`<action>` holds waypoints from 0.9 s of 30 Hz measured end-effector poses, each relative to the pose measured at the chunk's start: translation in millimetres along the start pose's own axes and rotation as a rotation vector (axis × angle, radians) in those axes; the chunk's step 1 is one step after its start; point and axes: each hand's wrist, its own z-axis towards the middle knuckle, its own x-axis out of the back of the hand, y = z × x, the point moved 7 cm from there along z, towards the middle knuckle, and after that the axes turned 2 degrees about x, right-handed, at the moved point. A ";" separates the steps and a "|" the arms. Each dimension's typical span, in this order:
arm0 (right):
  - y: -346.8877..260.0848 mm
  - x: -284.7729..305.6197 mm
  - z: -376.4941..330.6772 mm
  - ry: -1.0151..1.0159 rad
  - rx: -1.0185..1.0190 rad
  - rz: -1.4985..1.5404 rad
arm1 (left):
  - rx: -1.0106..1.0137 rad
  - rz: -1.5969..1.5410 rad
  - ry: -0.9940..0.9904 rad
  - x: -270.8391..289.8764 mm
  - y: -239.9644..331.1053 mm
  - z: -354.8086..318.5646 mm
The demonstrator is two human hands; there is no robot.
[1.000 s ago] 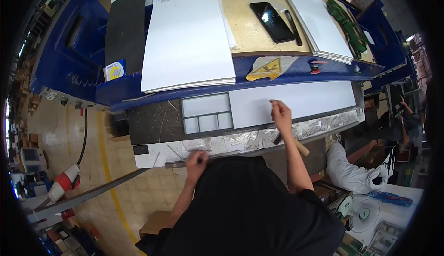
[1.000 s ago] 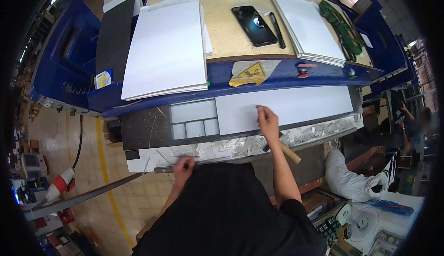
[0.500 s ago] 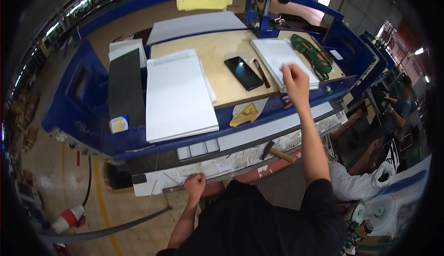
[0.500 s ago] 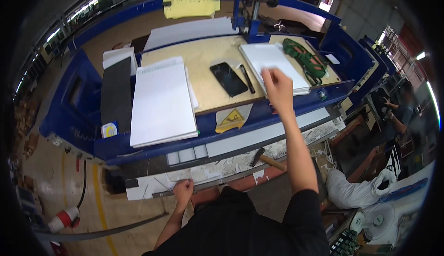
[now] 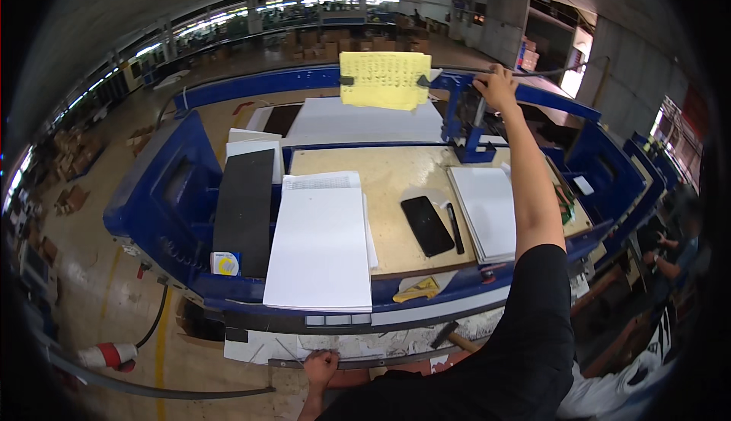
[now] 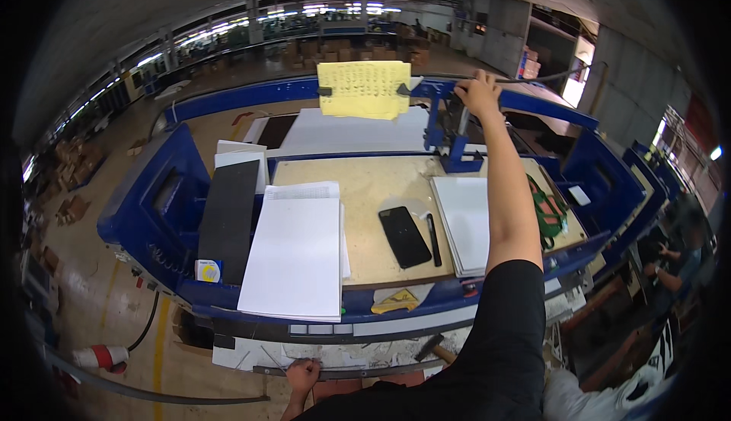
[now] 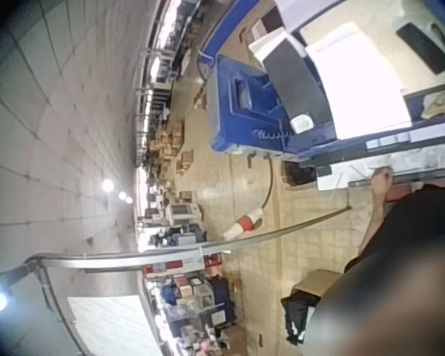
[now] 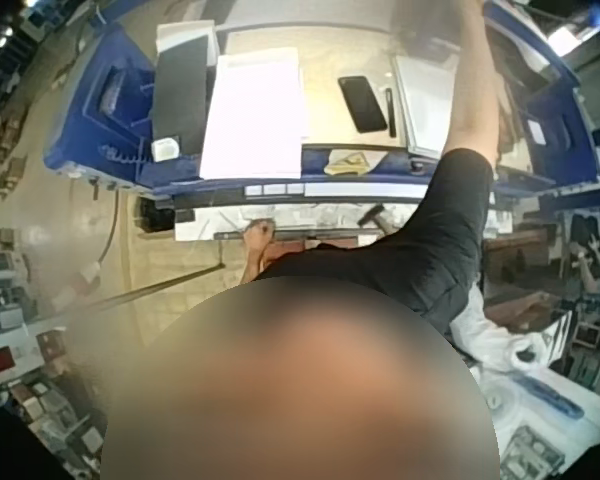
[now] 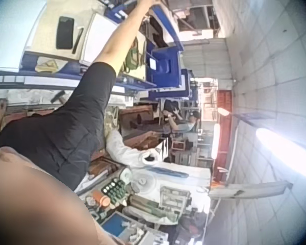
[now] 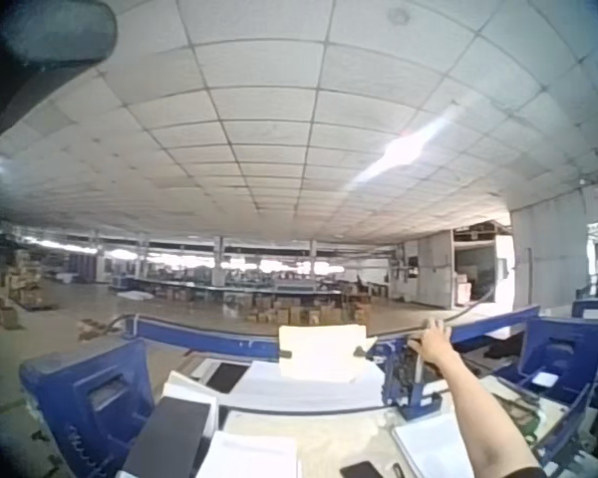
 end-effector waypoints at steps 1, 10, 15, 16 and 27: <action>8.2 -6.3 3.6 -0.036 0.005 -0.018 | 0.010 0.005 0.008 0.8 1.1 2.7; 31.9 -61.5 30.0 0.100 0.017 0.224 | 0.069 0.120 0.028 -0.7 6.6 0.3; 58.0 -77.8 52.5 0.012 0.044 0.057 | 0.061 0.058 -0.022 4.0 15.7 9.7; 47.7 -75.4 51.0 0.047 0.081 0.034 | 0.045 0.049 -0.026 5.8 17.4 10.2; -170.0 123.6 -168.3 -0.257 0.290 0.835 | 0.016 0.046 0.085 12.0 8.3 0.6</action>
